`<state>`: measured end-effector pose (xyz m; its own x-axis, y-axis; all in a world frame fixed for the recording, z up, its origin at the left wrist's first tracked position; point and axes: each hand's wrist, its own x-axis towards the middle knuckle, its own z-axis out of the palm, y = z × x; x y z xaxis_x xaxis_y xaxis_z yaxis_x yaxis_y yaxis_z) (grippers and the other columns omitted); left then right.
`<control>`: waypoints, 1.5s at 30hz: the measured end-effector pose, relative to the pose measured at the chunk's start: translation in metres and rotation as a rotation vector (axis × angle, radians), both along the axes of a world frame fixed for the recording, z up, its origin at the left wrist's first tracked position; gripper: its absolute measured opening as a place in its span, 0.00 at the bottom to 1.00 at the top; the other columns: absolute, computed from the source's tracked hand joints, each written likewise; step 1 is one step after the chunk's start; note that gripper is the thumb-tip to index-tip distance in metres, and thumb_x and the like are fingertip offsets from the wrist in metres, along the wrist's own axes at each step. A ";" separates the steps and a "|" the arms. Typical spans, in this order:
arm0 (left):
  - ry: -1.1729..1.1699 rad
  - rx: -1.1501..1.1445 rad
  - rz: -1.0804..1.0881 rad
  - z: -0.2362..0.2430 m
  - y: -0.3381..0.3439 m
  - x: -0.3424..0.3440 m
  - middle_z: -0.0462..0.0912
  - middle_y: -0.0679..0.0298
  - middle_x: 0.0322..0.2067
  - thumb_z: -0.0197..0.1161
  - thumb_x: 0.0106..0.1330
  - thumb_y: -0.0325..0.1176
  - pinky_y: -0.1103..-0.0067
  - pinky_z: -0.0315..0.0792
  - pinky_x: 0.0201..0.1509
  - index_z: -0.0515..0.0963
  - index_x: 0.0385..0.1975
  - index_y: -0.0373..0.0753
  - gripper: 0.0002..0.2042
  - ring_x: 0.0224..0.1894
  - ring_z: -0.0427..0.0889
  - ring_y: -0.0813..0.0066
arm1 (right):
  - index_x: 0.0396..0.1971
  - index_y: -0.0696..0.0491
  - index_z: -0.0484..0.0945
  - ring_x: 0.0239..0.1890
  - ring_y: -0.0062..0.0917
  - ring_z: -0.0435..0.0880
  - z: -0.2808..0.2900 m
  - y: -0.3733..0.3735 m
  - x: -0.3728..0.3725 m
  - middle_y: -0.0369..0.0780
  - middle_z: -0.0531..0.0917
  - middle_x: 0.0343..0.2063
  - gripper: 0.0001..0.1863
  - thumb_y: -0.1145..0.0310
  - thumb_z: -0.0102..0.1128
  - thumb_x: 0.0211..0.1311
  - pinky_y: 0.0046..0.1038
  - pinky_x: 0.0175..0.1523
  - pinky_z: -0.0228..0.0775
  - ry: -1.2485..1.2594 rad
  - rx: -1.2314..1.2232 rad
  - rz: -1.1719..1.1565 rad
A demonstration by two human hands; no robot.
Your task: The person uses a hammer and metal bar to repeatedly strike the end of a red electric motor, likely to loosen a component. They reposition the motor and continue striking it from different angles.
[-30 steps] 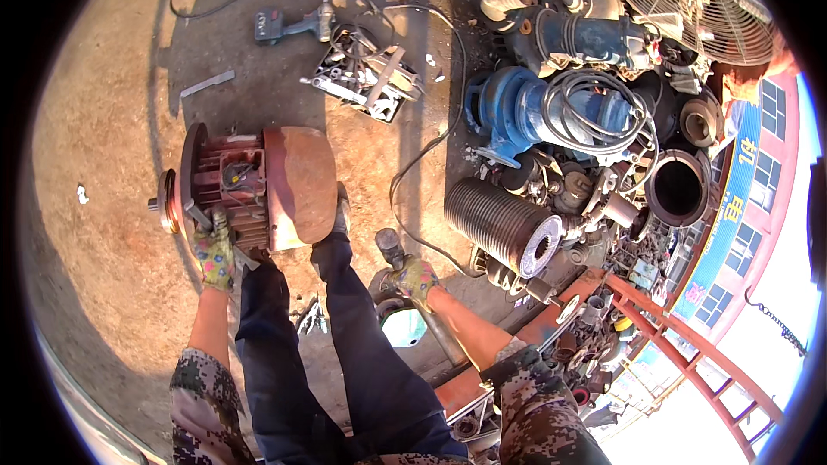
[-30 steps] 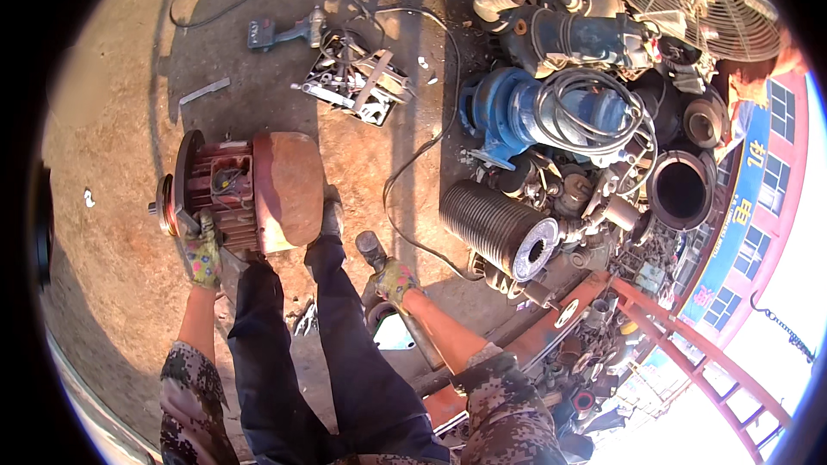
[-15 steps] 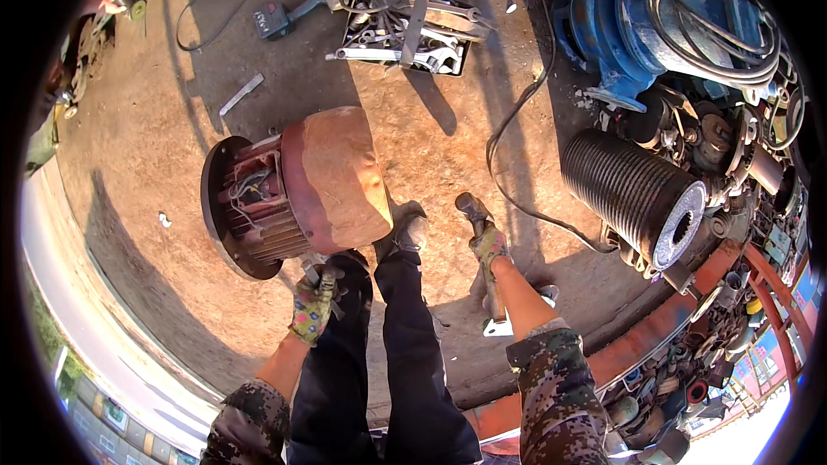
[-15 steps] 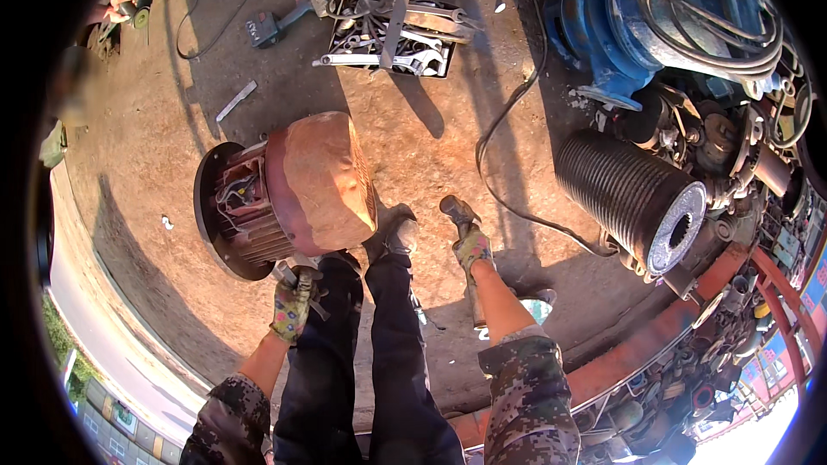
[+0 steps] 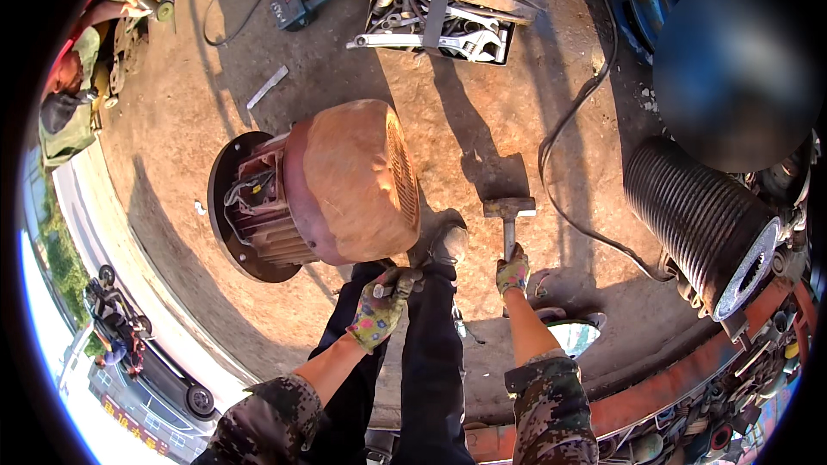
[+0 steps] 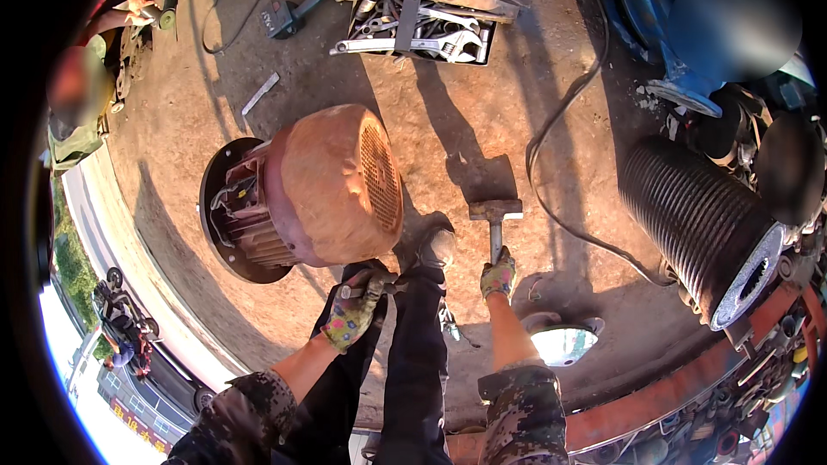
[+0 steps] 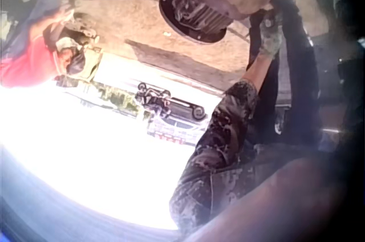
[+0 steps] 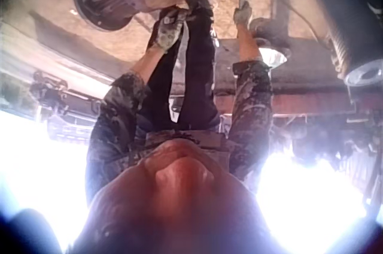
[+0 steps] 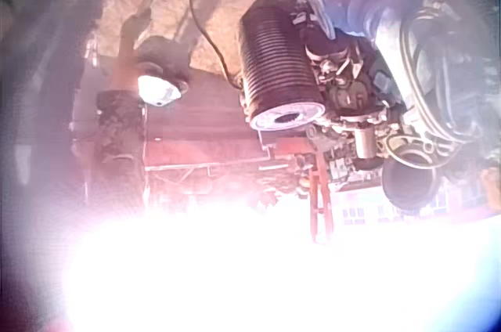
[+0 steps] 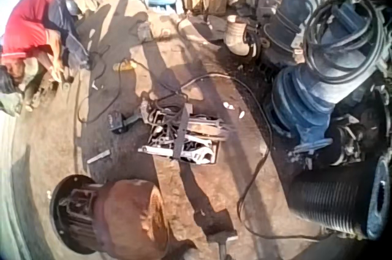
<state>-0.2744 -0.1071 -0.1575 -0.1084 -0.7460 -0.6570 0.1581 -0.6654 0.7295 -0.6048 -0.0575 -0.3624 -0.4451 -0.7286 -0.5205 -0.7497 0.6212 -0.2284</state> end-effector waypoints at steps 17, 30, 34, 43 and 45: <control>0.108 0.260 0.090 -0.007 0.020 -0.039 0.84 0.64 0.54 0.62 0.79 0.37 0.74 0.83 0.56 0.77 0.62 0.39 0.16 0.54 0.84 0.76 | 0.58 0.52 0.82 0.43 0.39 0.89 0.175 0.023 0.083 0.44 0.89 0.43 0.21 0.68 0.67 0.65 0.36 0.48 0.81 -0.679 0.081 0.289; -1.312 -0.577 -0.694 0.039 -0.055 0.095 0.60 0.43 0.75 0.70 0.63 0.45 0.52 0.51 0.81 0.61 0.75 0.31 0.43 0.78 0.56 0.40 | 0.52 0.51 0.85 0.18 0.26 0.79 0.053 0.078 0.023 0.38 0.84 0.22 0.13 0.70 0.62 0.69 0.31 0.21 0.69 -0.393 0.245 -0.210; -1.331 -0.567 -0.749 0.024 -0.045 0.098 0.59 0.40 0.75 0.66 0.65 0.48 0.52 0.49 0.82 0.62 0.75 0.29 0.42 0.78 0.56 0.41 | 0.64 0.47 0.77 0.16 0.25 0.76 0.061 0.079 0.016 0.38 0.83 0.24 0.23 0.75 0.54 0.71 0.31 0.18 0.64 -0.550 0.261 -0.563; -1.269 -0.401 -0.749 -0.015 0.011 0.090 0.55 0.40 0.77 0.58 0.69 0.50 0.50 0.44 0.83 0.62 0.75 0.28 0.39 0.79 0.52 0.36 | 0.48 0.55 0.82 0.17 0.36 0.77 0.004 0.172 -0.030 0.46 0.83 0.26 0.17 0.59 0.51 0.74 0.39 0.23 0.71 -0.593 0.316 -0.615; -0.990 -0.303 -0.551 -0.020 0.014 0.089 0.56 0.40 0.77 0.58 0.69 0.48 0.51 0.45 0.82 0.63 0.74 0.28 0.38 0.79 0.53 0.36 | 0.53 0.57 0.79 0.26 0.42 0.82 0.005 0.178 -0.038 0.49 0.85 0.37 0.17 0.64 0.50 0.75 0.45 0.29 0.76 -0.621 0.343 -0.962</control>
<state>-0.1855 -0.0929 -0.1771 -0.0068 -0.8983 -0.4394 -0.8228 -0.2447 0.5130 -0.6433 0.1207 -0.3574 -0.3357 -0.0152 -0.9419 0.2360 0.9666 -0.0996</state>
